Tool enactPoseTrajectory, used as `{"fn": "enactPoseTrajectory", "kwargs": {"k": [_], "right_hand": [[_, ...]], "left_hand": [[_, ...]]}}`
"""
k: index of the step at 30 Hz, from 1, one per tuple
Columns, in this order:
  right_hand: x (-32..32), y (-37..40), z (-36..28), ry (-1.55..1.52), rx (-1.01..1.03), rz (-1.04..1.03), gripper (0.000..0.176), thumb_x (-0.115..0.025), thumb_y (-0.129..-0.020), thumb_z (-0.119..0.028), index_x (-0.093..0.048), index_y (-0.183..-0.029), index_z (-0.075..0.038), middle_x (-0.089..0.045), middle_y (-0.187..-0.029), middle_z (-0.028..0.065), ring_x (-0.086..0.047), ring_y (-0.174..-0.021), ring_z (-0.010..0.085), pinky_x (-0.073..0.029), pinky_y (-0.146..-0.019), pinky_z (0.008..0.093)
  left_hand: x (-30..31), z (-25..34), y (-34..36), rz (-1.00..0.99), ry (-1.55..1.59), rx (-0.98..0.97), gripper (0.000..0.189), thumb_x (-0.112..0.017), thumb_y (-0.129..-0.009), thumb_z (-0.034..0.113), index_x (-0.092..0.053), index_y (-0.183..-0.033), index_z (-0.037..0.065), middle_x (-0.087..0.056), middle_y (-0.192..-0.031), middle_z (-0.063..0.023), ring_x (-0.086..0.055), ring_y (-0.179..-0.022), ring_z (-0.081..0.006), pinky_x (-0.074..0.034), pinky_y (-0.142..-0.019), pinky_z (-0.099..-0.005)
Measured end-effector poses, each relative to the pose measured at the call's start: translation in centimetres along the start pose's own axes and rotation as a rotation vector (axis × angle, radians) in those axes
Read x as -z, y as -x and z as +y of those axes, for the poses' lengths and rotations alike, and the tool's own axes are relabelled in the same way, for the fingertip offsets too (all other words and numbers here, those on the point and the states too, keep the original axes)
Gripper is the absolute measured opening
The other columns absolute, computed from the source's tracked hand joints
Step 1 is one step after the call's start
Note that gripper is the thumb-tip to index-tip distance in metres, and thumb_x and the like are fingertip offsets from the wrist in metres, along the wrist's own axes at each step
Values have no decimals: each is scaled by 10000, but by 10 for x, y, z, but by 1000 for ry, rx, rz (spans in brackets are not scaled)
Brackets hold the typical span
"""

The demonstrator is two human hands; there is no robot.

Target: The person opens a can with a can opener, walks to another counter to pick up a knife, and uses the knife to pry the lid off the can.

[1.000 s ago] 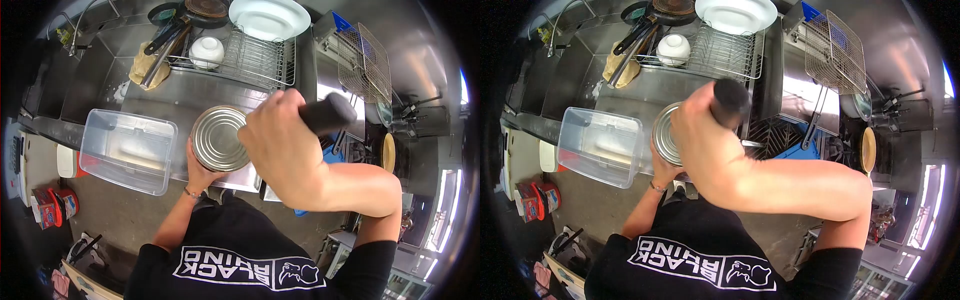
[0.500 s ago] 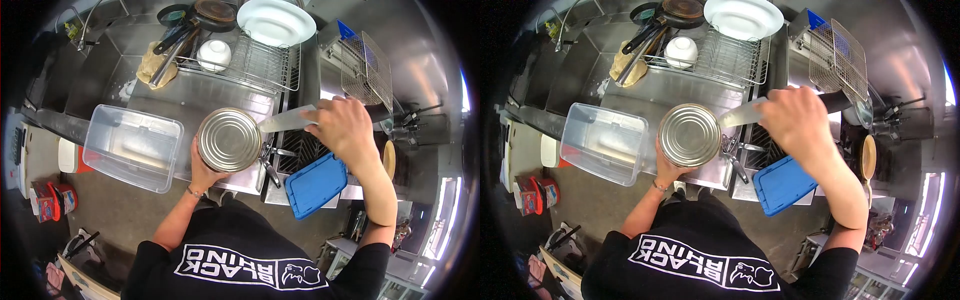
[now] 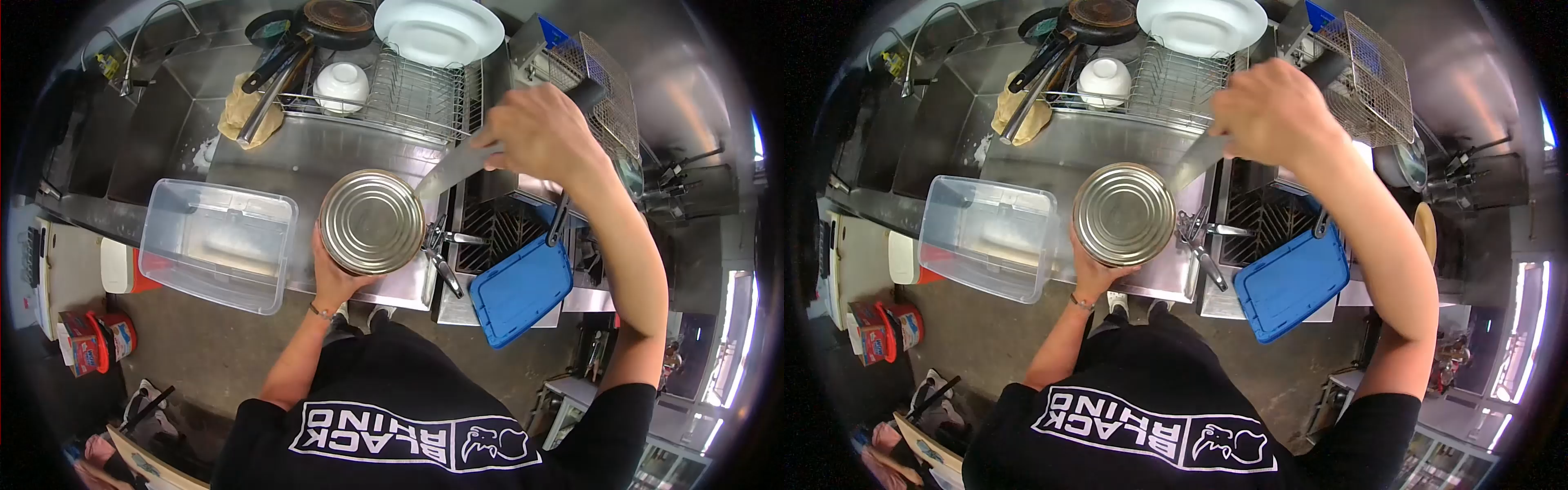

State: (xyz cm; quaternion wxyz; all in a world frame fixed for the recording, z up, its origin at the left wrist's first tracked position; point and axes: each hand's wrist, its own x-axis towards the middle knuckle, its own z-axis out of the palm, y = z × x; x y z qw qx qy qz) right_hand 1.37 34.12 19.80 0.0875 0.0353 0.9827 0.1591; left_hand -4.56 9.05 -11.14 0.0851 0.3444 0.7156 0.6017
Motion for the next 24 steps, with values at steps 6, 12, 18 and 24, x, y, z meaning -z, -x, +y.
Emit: {"fn": "enactPoseTrajectory", "kwargs": {"k": [6,12,18,24], "right_hand": [[-36,46,7,-131,-153,-128,263,-690,-790,-385,-733,-986,-215,-667,-680,89,-637,-622,270,-502,-615,376],[-62,85,-4,-425,-212,-3,267,-619,-869,-311,-703,-981,-84,-671,-795,152,-626,-662,324,-488,-623,396],[-62,119,-22,-625,-328,51,253,-651,-846,-326,-708,-959,-107,-643,-678,128,-616,-572,285,-477,-566,375],[-59,136,-41,-556,-216,41,242,-652,-832,-355,-721,-933,-146,-601,-606,75,-599,-551,275,-464,-515,363]], "left_hand": [[-1,4,-1,-1,91,21,1338,-925,-430,438,-148,-1397,-64,-347,-1375,-196,-364,-1285,-318,-275,-1094,-421],[10,7,2,-24,544,53,1085,-828,-676,365,-147,-1428,-21,-311,-1430,-164,-316,-1331,-262,-265,-1101,-407],[20,26,-15,58,606,351,563,-513,-898,38,-273,-1402,-38,-373,-1407,-152,-350,-1314,-214,-285,-1083,-345],[28,27,-20,-35,560,313,565,-520,-895,58,-287,-1401,-38,-375,-1410,-146,-348,-1313,-218,-256,-1097,-349]]}}
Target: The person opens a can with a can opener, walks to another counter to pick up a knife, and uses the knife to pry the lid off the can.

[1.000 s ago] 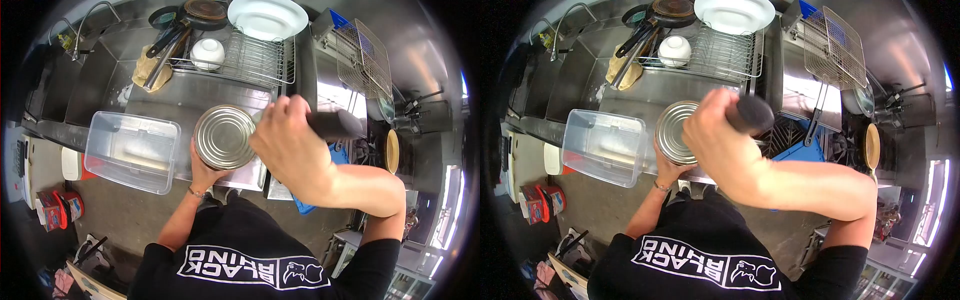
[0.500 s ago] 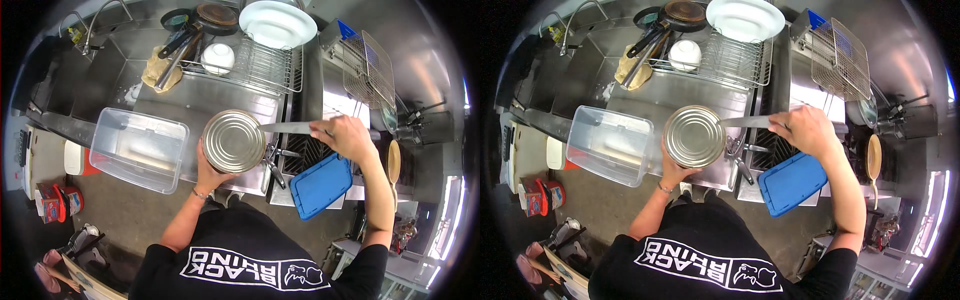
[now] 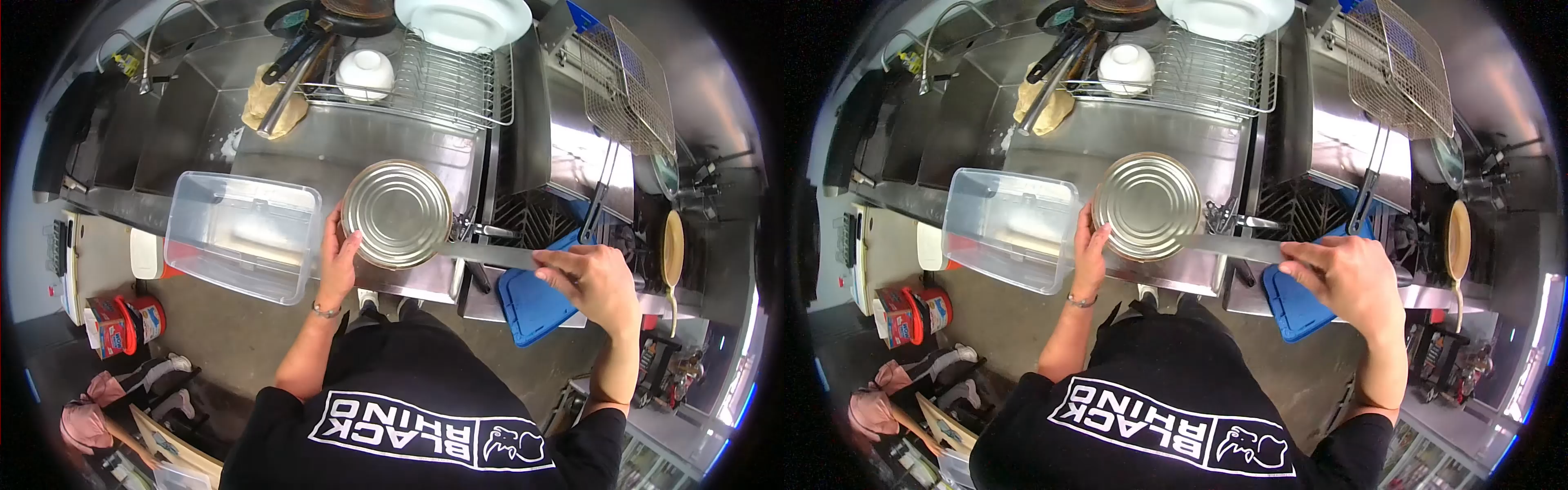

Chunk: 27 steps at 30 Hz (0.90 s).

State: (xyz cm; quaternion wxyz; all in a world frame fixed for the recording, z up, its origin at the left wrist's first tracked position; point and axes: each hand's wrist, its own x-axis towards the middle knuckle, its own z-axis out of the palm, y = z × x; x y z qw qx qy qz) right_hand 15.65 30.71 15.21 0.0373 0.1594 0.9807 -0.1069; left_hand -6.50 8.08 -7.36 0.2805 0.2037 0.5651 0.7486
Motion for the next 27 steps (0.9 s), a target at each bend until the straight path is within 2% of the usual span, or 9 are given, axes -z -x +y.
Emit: {"fn": "enactPoseTrajectory", "kwargs": {"k": [3,4,5,7,8,12,17,21,27], "right_hand": [[5,-7,-20,133,7,-92,195,-659,-828,-326,-729,-916,-167,-557,-576,53,-569,-514,252,-441,-490,359],[5,-10,-24,200,2,-105,198,-654,-825,-352,-730,-915,-193,-543,-565,41,-556,-502,242,-435,-484,357],[8,-14,-28,202,-9,-118,198,-654,-825,-352,-730,-915,-193,-543,-565,41,-556,-502,242,-435,-484,357],[16,-25,-36,265,-18,-194,218,-653,-821,-368,-734,-927,-196,-552,-570,40,-561,-509,244,-440,-493,355],[20,-30,-41,300,-39,-222,218,-664,-808,-371,-742,-916,-198,-571,-581,43,-559,-509,245,-442,-500,354],[39,-55,-54,300,-25,-304,200,-634,-821,-319,-730,-782,-147,-541,-535,98,-579,-514,276,-463,-496,366],[51,-86,-69,434,-27,-404,165,-710,-768,-321,-760,-825,-175,-580,-556,53,-553,-511,231,-451,-524,331],[49,-100,-84,351,184,-159,170,-704,-761,-283,-721,-708,-122,-579,-653,75,-592,-680,231,-474,-608,336],[51,-82,-99,450,-69,-552,183,-673,-805,-300,-733,-822,-127,-568,-636,78,-568,-555,250,-445,-550,363]], "left_hand": [[-4,7,1,-12,-9,20,573,-496,-899,52,-262,-1415,-29,-358,-1420,-147,-324,-1328,-216,-249,-1101,-353],[-2,4,2,-33,34,57,775,-648,-862,228,-193,-1439,-18,-298,-1454,-152,-296,-1349,-237,-241,-1112,-370],[1,-2,3,-38,42,70,775,-648,-862,228,-193,-1439,-18,-298,-1454,-152,-296,-1349,-237,-241,-1112,-370],[2,-11,5,-169,-169,-129,1155,-826,-665,430,-105,-1453,-9,-240,-1479,-150,-279,-1360,-265,-232,-1126,-392],[-4,-14,6,-132,-159,-70,1424,-885,-448,539,-37,-1457,0,-206,-1488,-159,-260,-1368,-283,-228,-1133,-420],[-7,-18,1,-144,-402,-188,1376,-868,-487,546,-63,-1447,-24,-222,-1475,-194,-244,-1372,-304,-164,-1147,-456],[-5,-24,-4,-151,-715,-349,1287,-815,-532,609,-160,-1429,-41,-249,-1460,-202,-242,-1362,-352,-107,-1153,-478],[-4,-24,-6,-159,-755,-395,1232,-799,-561,604,-193,-1420,-39,-270,-1451,-203,-250,-1353,-367,-108,-1149,-485],[-7,-18,-11,-141,-760,-393,1237,-835,-519,567,-215,-1415,-20,-298,-1426,-206,-292,-1325,-366,-200,-1113,-466]]}}
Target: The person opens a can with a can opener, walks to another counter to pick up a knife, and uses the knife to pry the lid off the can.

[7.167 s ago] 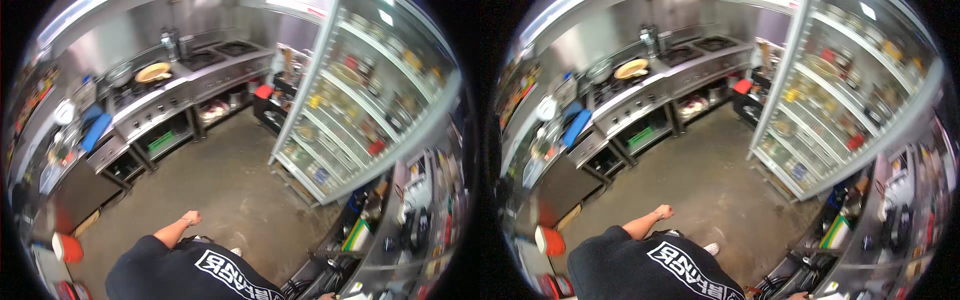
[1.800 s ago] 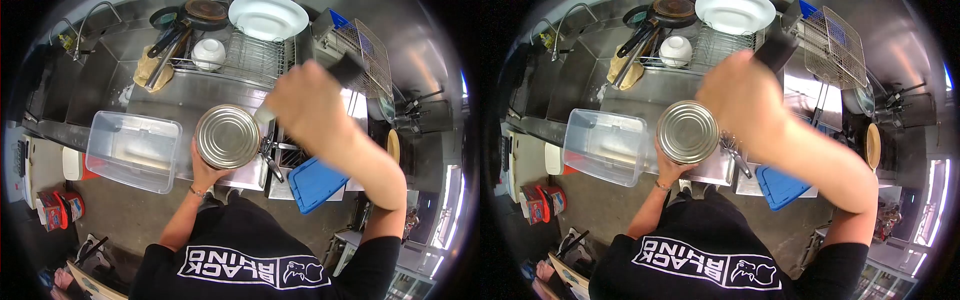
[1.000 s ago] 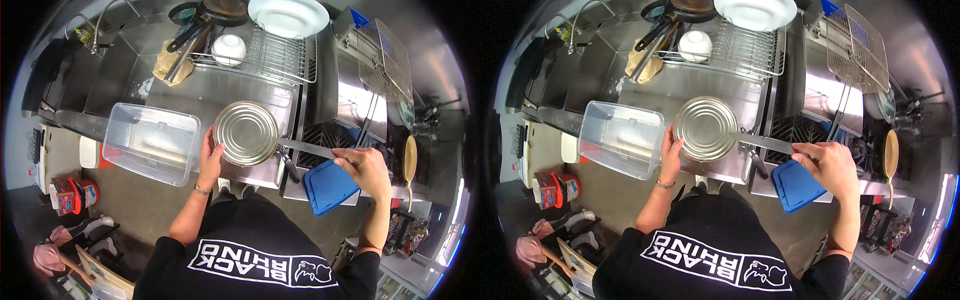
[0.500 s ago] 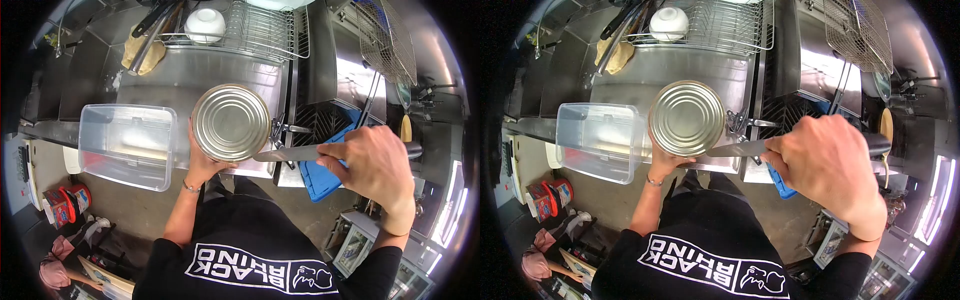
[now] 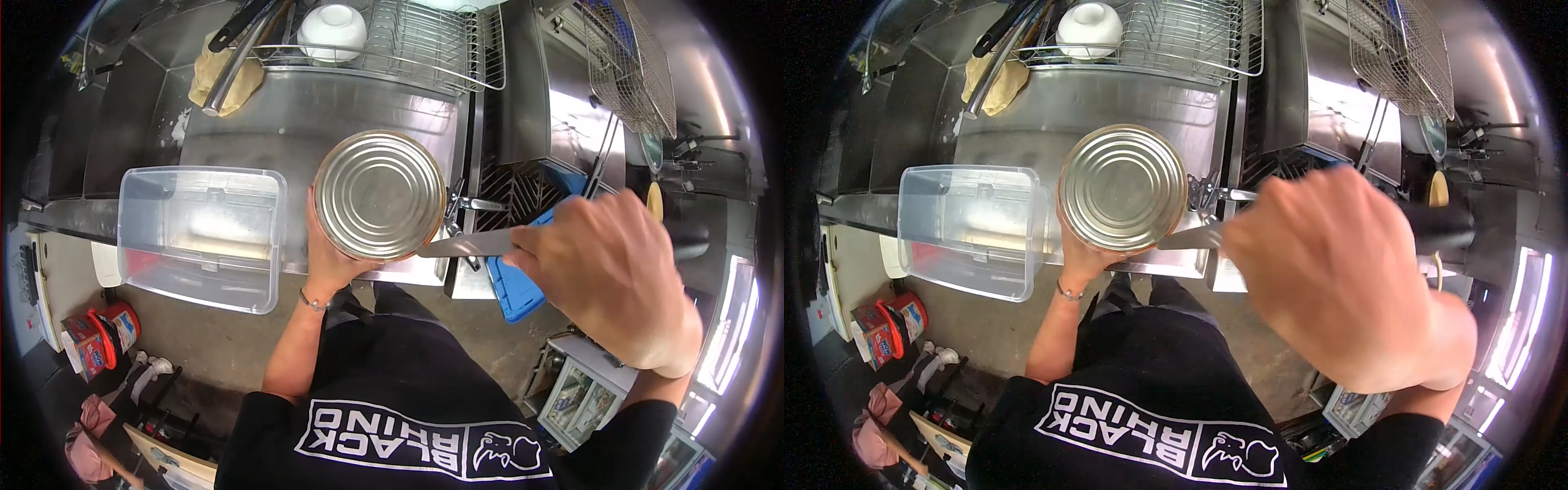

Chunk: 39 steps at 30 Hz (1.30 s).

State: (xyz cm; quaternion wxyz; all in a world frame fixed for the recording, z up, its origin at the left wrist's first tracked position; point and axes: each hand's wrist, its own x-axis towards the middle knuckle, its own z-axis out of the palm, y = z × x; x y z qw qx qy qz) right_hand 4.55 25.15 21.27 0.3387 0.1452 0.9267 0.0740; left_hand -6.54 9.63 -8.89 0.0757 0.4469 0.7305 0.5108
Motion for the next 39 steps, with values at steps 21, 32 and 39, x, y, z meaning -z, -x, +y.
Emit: {"fn": "enactPoseTrajectory", "kwargs": {"k": [21,32,39], "right_hand": [[-248,30,-44,-609,-270,727,417,-773,-724,-255,-671,-1126,-212,-430,-604,36,-471,-509,201,-396,-468,347],[-254,25,-59,-566,-339,845,405,-762,-737,-303,-665,-1127,-262,-427,-600,8,-460,-492,175,-363,-447,331],[-250,5,-62,-616,-318,850,420,-742,-757,-324,-646,-1164,-286,-417,-581,16,-449,-452,176,-355,-424,328]], "left_hand": [[-5,-2,7,65,-13,-3,1312,-880,-482,522,-161,-1424,-39,-304,-1403,-194,-332,-1309,-322,-273,-1097,-424],[-14,-9,18,66,113,153,1350,-879,-467,544,-135,-1427,-46,-299,-1400,-202,-343,-1303,-310,-284,-1092,-416],[-15,-17,22,50,63,137,1361,-877,-472,547,-116,-1429,-52,-311,-1393,-204,-360,-1289,-316,-281,-1094,-416]]}}
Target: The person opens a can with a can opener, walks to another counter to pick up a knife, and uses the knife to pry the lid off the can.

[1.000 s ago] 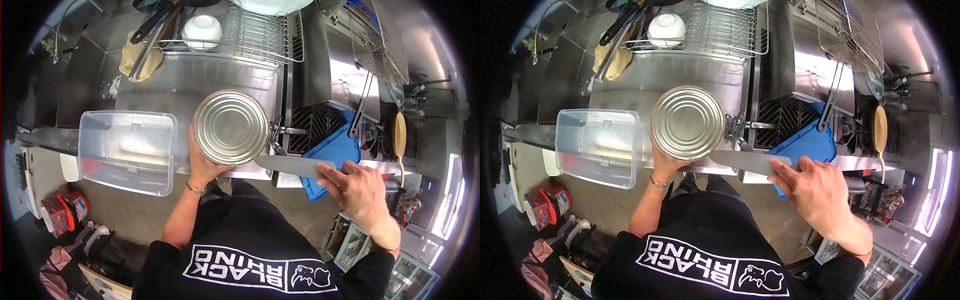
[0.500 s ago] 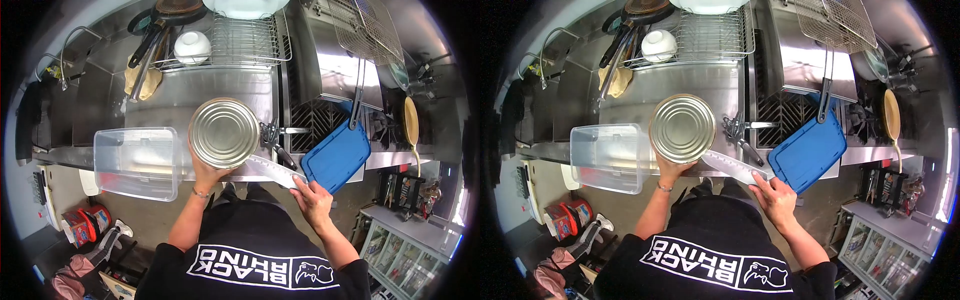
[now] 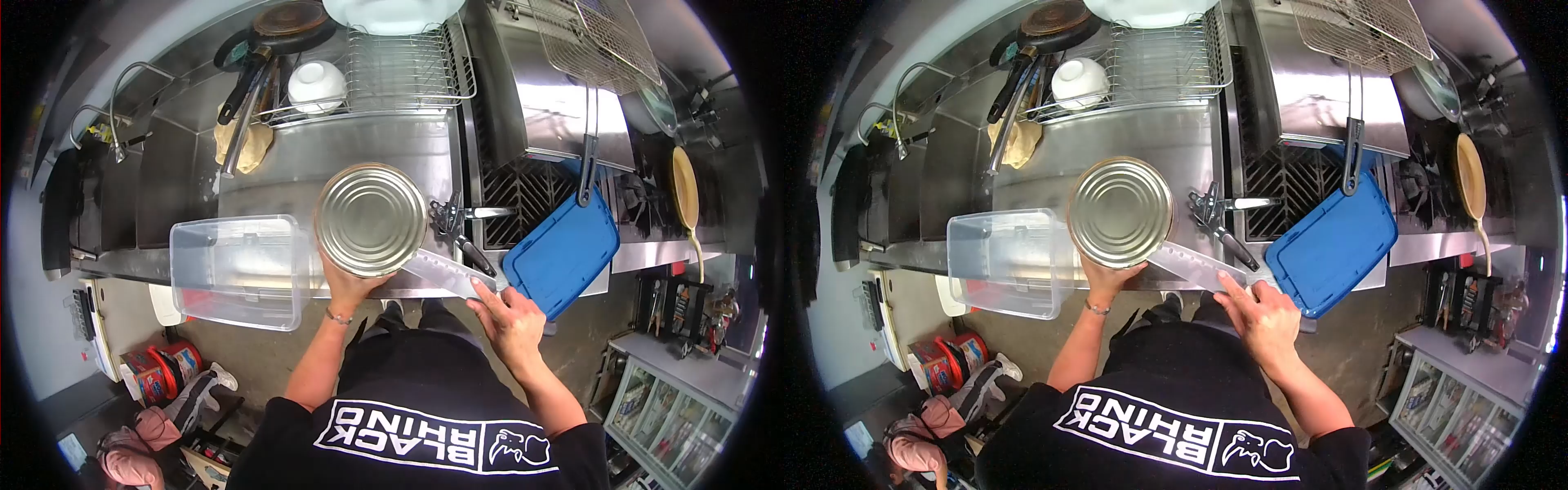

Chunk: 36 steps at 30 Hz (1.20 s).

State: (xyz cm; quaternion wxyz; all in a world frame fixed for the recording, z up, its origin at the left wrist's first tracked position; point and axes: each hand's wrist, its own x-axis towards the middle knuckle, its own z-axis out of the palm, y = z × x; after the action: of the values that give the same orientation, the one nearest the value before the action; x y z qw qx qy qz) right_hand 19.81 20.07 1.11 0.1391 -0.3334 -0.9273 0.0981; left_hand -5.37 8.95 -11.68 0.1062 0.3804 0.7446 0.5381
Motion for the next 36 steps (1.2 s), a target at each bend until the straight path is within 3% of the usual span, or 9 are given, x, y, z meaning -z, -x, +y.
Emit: {"fn": "enactPoseTrajectory", "kwargs": {"k": [7,11,21,23,31,33,36], "right_hand": [[-7,-1,5,60,46,-45,435,-718,-783,-350,-617,-1205,-319,-416,-560,18,-447,-435,182,-358,-421,326],[-35,11,15,-118,19,-66,445,-718,-787,-339,-608,-1217,-319,-413,-557,29,-467,-438,200,-367,-413,351],[-32,7,9,-117,-2,-16,404,-708,-803,-267,-634,-1199,-262,-435,-565,49,-481,-469,220,-380,-451,351],[-37,9,11,-158,22,41,463,-735,-775,-284,-612,-1221,-288,-406,-556,37,-473,-447,207,-363,-418,364],[-47,7,10,-222,-2,56,401,-724,-786,-294,-638,-1177,-308,-419,-560,33,-482,-450,211,-372,-421,367],[-47,5,10,-212,2,61,393,-720,-790,-303,-639,-1174,-313,-422,-560,34,-487,-450,212,-375,-419,368],[-47,6,10,-238,3,81,378,-710,-798,-316,-640,-1169,-314,-432,-560,38,-490,-444,219,-381,-415,368]], "left_hand": [[-1,4,0,14,33,54,1364,-881,-461,549,-131,-1425,-59,-327,-1386,-200,-373,-1280,-311,-287,-1091,-412],[-1,10,-4,39,21,17,1370,-881,-453,555,-139,-1434,-50,-334,-1388,-205,-373,-1287,-318,-283,-1095,-413],[-4,13,-10,73,48,-71,1383,-847,-461,612,-125,-1442,-43,-275,-1437,-205,-312,-1331,-337,-241,-1117,-434],[-3,10,-8,60,-38,-90,1382,-843,-465,618,-123,-1442,-44,-270,-1437,-208,-312,-1330,-343,-239,-1117,-432],[-3,-8,1,64,29,-22,1408,-877,-437,572,-105,-1440,-46,-283,-1425,-202,-332,-1319,-324,-270,-1104,-424],[0,-23,3,-60,-98,-5,1424,-888,-430,551,-82,-1443,-42,-292,-1423,-199,-342,-1313,-315,-276,-1102,-417],[-1,-29,8,-39,-45,34,1424,-903,-431,514,-70,-1444,-42,-318,-1410,-197,-363,-1301,-310,-282,-1099,-404]]}}
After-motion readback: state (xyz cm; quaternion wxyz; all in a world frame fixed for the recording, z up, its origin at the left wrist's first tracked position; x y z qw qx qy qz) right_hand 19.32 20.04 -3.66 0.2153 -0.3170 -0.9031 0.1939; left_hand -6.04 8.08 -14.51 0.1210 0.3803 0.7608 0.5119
